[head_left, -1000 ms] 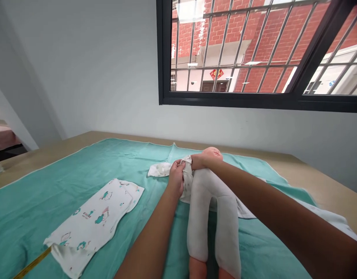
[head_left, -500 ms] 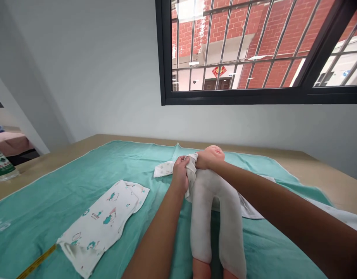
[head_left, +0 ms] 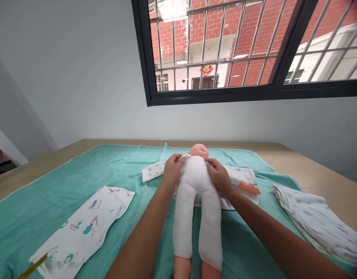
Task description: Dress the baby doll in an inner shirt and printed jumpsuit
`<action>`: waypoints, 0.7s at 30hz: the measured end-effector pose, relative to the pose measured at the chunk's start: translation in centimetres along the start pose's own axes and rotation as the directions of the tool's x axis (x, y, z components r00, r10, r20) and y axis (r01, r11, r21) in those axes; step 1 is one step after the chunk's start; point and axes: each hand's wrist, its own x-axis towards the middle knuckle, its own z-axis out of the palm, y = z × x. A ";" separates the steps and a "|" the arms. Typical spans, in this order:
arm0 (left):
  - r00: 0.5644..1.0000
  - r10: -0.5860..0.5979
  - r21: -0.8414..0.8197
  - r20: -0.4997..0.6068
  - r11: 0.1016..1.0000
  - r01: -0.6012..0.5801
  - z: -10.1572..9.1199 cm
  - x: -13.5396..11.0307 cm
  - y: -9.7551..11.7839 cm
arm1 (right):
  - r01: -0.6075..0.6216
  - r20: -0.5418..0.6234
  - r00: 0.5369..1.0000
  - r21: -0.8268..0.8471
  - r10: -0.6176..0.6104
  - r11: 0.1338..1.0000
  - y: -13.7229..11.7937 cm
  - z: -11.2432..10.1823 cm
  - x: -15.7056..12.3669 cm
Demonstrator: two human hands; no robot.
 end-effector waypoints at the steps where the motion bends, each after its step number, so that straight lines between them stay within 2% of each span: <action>1: 0.999 0.028 0.056 0.033 0.998 -0.030 0.4 -0.2 0.0 | 0.001 -0.013 1.000 0.051 0.000 0.999 0.6 -0.1 -0.5; 4: 0.983 0.127 0.288 0.136 0.944 -0.162 1.5 -0.7 -1.0 | 0.022 -0.048 0.999 0.152 -0.015 0.988 1.5 -0.2 -1.8; 7: 0.951 0.233 0.520 0.205 0.797 -0.308 1.8 -0.9 -2.3 | 0.063 -0.058 0.997 0.174 -0.054 0.983 1.5 -0.5 -2.5; 10: 0.941 0.246 0.644 0.231 0.687 -0.337 1.6 -0.8 -3.1 | 0.100 -0.068 0.993 0.133 -0.092 0.986 0.8 -1.0 -2.4; 13: 0.938 0.220 0.727 0.269 0.593 -0.347 1.4 -0.9 -3.1 | 0.113 -0.061 0.992 0.085 -0.108 0.990 -1.0 -0.9 -1.2; 15: 0.929 0.223 0.742 0.297 0.559 -0.371 1.4 -1.1 -2.8 | 0.112 0.012 0.994 -0.018 -0.112 0.994 -2.7 -0.3 0.4; 18: 0.918 0.255 0.711 0.304 0.580 -0.397 1.5 -1.5 -2.2 | 0.082 0.184 0.982 -0.276 -0.031 0.958 -5.2 1.0 3.6; 21: 0.934 0.246 0.726 0.258 0.589 -0.356 1.6 -1.8 -1.7 | 0.088 0.290 0.957 -0.371 0.025 0.924 -6.9 2.7 7.1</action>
